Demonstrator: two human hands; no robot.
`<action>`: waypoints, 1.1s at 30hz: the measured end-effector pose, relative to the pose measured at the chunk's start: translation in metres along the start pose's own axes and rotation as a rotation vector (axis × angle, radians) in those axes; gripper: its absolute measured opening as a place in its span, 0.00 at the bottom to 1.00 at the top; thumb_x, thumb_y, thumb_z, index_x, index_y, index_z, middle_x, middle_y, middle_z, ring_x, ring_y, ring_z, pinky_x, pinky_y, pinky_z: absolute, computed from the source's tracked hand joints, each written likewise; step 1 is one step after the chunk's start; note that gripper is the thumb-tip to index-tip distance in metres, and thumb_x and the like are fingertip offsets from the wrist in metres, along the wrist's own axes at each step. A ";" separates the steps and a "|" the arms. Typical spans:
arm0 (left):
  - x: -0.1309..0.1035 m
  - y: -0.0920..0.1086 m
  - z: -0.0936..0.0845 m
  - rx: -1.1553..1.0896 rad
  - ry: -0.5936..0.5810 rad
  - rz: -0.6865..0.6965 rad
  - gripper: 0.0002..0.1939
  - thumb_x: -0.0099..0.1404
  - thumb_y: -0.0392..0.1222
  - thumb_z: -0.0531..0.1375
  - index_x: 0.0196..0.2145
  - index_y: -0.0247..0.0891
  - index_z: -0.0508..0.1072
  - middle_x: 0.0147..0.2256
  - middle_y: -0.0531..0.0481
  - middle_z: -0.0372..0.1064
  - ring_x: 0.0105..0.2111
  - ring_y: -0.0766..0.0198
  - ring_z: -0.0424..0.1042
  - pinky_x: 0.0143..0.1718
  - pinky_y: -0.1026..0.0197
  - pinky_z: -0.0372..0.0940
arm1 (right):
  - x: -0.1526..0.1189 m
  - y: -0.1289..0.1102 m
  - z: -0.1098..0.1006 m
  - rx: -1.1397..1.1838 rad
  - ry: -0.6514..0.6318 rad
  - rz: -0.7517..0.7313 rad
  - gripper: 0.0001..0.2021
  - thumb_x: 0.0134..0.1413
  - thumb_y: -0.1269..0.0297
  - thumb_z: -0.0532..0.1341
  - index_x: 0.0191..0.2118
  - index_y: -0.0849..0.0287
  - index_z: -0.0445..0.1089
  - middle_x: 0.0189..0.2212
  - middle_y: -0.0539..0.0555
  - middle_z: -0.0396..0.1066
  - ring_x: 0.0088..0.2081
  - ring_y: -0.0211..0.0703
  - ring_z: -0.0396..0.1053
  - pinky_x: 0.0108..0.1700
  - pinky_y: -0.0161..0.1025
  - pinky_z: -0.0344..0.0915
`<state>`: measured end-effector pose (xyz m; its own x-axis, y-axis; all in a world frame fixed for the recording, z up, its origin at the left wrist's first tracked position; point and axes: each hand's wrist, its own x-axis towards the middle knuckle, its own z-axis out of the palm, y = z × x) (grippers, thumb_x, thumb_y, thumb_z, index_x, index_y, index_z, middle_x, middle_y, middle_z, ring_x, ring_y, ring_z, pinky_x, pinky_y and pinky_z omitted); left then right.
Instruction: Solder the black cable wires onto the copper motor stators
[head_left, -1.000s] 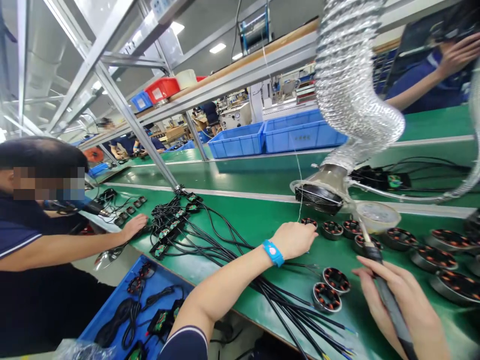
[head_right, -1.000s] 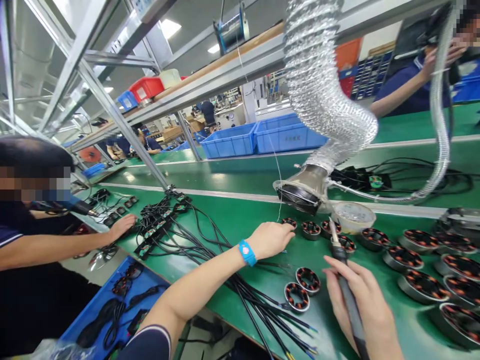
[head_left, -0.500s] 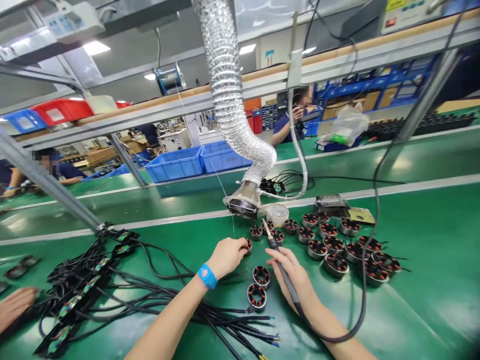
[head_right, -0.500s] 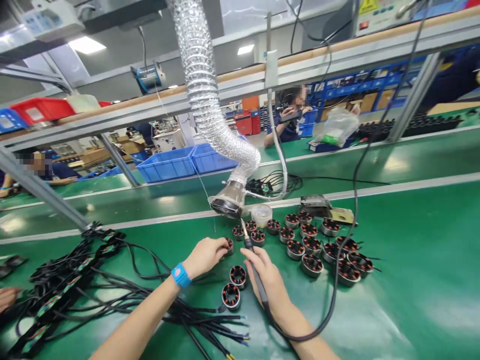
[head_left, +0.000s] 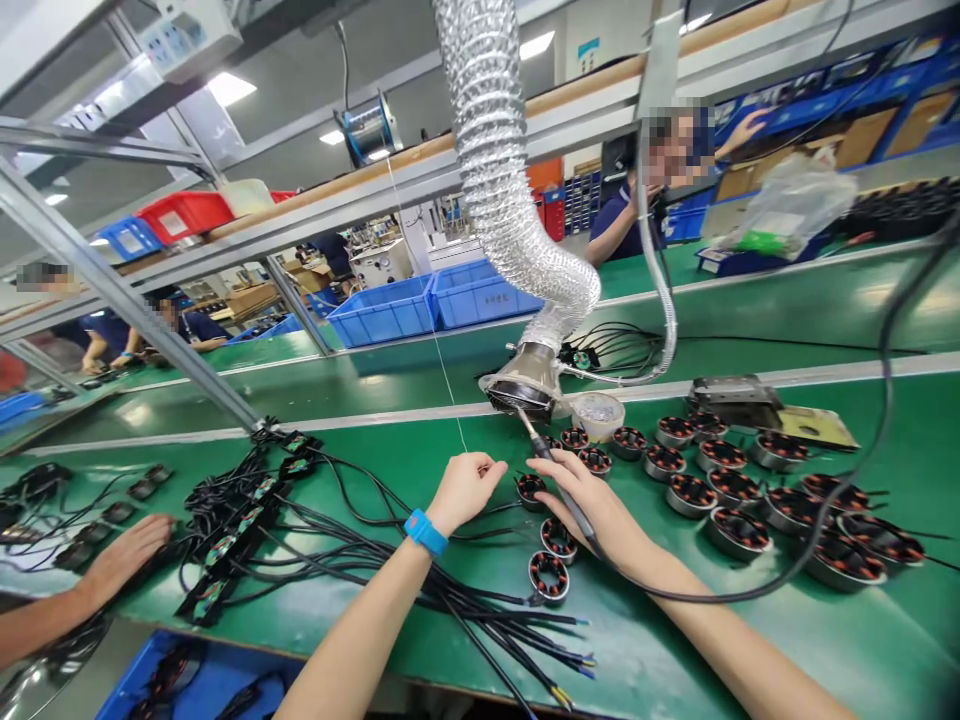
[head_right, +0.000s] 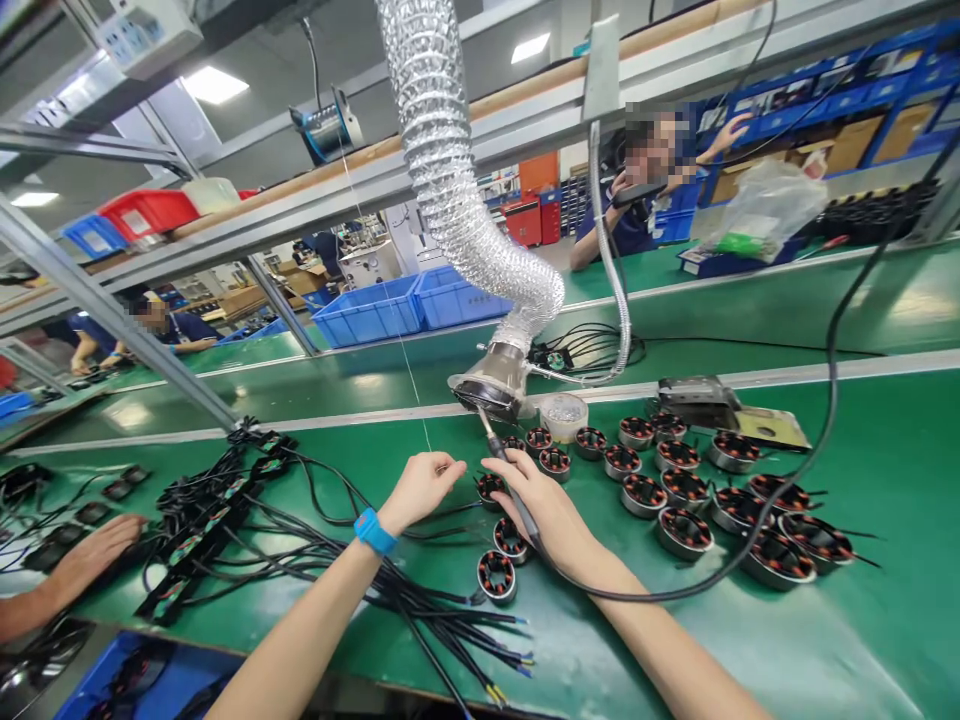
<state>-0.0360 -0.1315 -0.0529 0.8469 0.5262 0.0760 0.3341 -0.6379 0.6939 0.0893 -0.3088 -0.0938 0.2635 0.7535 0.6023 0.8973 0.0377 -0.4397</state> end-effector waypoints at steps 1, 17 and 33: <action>0.000 -0.001 0.000 -0.017 -0.026 -0.025 0.21 0.66 0.53 0.55 0.26 0.35 0.76 0.23 0.50 0.71 0.24 0.66 0.64 0.27 0.64 0.54 | 0.001 0.001 0.001 0.012 -0.010 0.002 0.18 0.66 0.68 0.55 0.60 0.52 0.60 0.55 0.60 0.61 0.48 0.45 0.72 0.49 0.41 0.70; 0.016 -0.001 0.010 -0.596 -0.383 -0.155 0.13 0.58 0.47 0.59 0.30 0.32 0.74 0.25 0.54 0.67 0.16 0.76 0.50 0.18 0.67 0.42 | 0.008 0.005 0.002 0.199 -0.093 0.021 0.18 0.64 0.67 0.57 0.58 0.53 0.60 0.53 0.59 0.59 0.50 0.45 0.70 0.53 0.42 0.69; 0.019 -0.002 0.010 -0.628 -0.344 -0.199 0.25 0.58 0.62 0.61 0.31 0.32 0.71 0.24 0.56 0.62 0.15 0.78 0.45 0.17 0.66 0.37 | 0.008 0.003 -0.002 0.253 -0.085 0.016 0.18 0.63 0.69 0.58 0.58 0.52 0.62 0.50 0.57 0.62 0.49 0.44 0.70 0.53 0.42 0.69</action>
<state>-0.0161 -0.1255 -0.0598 0.9113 0.3269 -0.2504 0.2821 -0.0529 0.9579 0.0950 -0.3035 -0.0890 0.2368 0.8071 0.5409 0.7737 0.1801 -0.6075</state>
